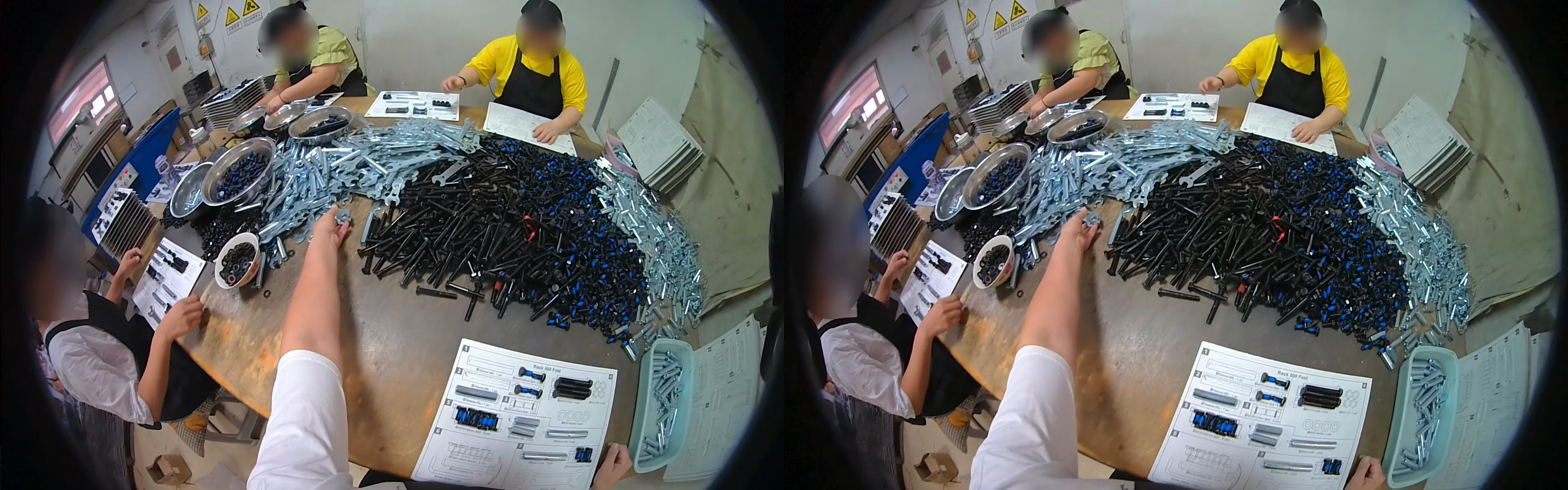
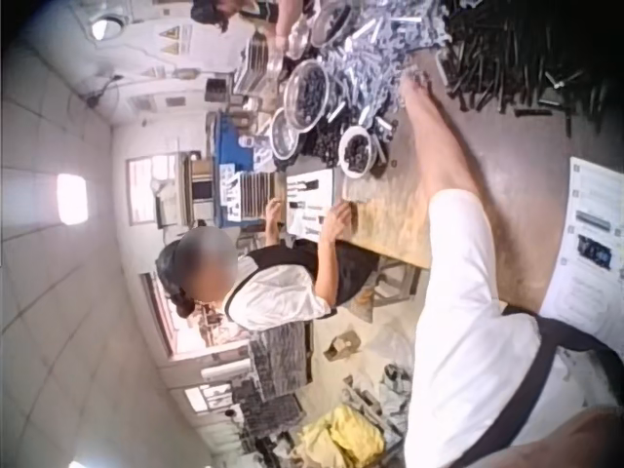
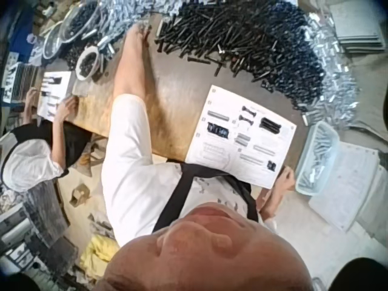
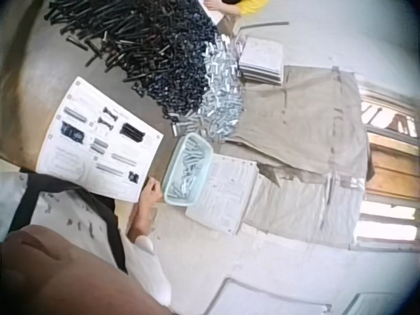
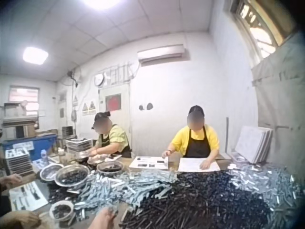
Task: The person assembles small hardware components on a printed instruction sheet at a workbench. They pick up black plastic pieces, blue fasteners, and silver bolts, then place them into designated slots on the sheet. A wrench is briefly handled and placed on the sheet. The person repeats this process with multiple sets of components.
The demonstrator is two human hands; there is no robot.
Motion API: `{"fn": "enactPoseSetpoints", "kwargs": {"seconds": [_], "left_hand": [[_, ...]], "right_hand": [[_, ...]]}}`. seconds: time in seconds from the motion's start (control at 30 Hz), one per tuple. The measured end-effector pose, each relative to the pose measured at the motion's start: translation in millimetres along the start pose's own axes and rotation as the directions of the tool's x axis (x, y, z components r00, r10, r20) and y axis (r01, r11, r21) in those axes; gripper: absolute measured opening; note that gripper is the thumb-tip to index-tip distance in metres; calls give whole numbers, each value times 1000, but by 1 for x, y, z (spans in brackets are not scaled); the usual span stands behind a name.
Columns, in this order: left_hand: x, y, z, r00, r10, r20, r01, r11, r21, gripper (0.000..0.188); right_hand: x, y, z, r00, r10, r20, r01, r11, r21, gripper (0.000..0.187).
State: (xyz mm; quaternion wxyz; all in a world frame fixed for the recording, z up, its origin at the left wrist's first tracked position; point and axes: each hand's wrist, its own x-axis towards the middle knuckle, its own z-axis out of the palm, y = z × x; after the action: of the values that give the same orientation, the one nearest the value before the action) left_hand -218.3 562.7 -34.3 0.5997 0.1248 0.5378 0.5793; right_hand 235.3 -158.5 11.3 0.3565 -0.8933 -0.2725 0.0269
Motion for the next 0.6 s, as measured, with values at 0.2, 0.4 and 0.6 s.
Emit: {"fn": "enactPoseSetpoints", "kwargs": {"seconds": [0.2, 0.4, 0.6], "left_hand": [[3, 24, -48, 991, -57, 118, 54, 998, 28, 6], [-192, -27, -61, 809, -59, 585, -66, 979, 191, 13], [-352, -54, -78, 739, -38, 673, -206, 938, 278, 23]], "right_hand": [[8, 8, 9, 997, -64, 33, 61, 994, 92, 28], [9, 23, -1, 986, -164, -37, 169, 966, 194, 29], [7, -142, -4, 886, -463, 28, 424, 834, 353, 4]]}}
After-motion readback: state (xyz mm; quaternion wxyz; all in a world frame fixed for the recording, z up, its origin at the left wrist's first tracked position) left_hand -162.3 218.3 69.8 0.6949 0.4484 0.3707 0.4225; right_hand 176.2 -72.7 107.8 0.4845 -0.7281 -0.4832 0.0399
